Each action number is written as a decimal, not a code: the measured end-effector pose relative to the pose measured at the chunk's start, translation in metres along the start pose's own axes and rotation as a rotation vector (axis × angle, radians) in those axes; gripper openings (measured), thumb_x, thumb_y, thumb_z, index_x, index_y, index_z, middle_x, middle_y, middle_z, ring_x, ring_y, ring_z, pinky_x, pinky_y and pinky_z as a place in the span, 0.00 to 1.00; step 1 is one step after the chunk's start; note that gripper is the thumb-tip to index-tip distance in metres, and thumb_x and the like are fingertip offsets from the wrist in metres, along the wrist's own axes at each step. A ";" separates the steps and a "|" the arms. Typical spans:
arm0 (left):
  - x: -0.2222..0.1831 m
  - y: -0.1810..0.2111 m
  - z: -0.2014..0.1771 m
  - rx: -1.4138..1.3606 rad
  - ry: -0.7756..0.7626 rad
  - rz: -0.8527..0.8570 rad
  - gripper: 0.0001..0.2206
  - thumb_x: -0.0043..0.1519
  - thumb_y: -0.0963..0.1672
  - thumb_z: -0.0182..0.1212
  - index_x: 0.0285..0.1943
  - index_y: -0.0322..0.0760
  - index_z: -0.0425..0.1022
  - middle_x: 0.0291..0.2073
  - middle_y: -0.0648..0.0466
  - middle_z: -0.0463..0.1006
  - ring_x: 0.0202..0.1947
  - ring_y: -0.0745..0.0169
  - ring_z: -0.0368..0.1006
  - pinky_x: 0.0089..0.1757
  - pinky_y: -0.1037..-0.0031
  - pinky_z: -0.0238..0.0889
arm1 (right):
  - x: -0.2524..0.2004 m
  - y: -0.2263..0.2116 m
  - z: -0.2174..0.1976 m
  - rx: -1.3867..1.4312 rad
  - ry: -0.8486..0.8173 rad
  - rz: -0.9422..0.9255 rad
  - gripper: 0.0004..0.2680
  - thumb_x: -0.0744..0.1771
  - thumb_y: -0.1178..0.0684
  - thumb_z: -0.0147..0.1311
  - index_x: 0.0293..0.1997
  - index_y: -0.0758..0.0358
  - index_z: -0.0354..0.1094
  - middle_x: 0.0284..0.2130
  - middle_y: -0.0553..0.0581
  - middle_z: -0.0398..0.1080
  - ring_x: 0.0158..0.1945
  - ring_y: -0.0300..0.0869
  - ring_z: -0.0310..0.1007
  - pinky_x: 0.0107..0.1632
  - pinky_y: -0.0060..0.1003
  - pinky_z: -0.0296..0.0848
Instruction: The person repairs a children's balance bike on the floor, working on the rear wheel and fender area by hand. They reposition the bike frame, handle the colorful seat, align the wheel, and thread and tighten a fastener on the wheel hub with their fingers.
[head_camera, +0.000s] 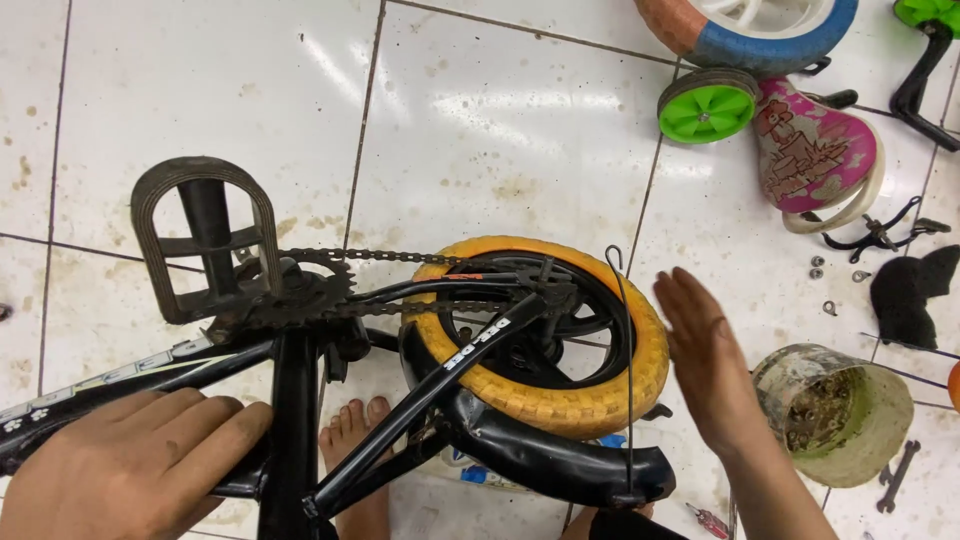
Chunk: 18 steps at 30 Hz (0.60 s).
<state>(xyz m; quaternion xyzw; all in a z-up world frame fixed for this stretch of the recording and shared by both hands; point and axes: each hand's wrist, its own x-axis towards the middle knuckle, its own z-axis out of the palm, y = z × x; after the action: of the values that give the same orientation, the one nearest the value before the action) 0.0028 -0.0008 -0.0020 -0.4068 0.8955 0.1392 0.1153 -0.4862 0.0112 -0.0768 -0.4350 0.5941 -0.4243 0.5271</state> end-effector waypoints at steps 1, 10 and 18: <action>-0.002 -0.004 0.004 0.004 -0.028 0.038 0.21 0.49 0.49 0.65 0.52 0.49 0.74 0.40 0.60 0.83 0.38 0.64 0.82 0.39 0.67 0.78 | -0.001 -0.009 0.008 -0.035 -0.064 0.117 0.34 0.67 0.29 0.31 0.75 0.70 0.36 0.73 0.74 0.46 0.76 0.62 0.47 0.70 0.57 0.55; -0.006 -0.006 -0.001 0.023 -0.033 -0.097 0.22 0.47 0.53 0.66 0.50 0.53 0.75 0.39 0.64 0.84 0.40 0.66 0.83 0.41 0.68 0.80 | -0.047 -0.029 -0.012 -0.032 0.270 -0.098 0.19 0.73 0.45 0.35 0.66 0.72 0.52 0.38 0.64 0.70 0.41 0.50 0.75 0.53 0.46 0.77; -0.014 -0.015 0.008 0.002 -0.043 -0.032 0.20 0.49 0.52 0.63 0.52 0.52 0.75 0.41 0.62 0.84 0.41 0.65 0.84 0.41 0.69 0.81 | 0.007 -0.018 0.015 -0.151 -0.157 0.004 0.35 0.69 0.28 0.27 0.75 0.76 0.31 0.75 0.78 0.37 0.77 0.64 0.37 0.74 0.55 0.43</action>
<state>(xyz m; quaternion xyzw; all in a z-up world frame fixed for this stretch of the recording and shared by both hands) 0.0238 0.0019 -0.0074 -0.4178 0.8863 0.1454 0.1370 -0.4703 -0.0006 -0.0627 -0.5042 0.5822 -0.3421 0.5383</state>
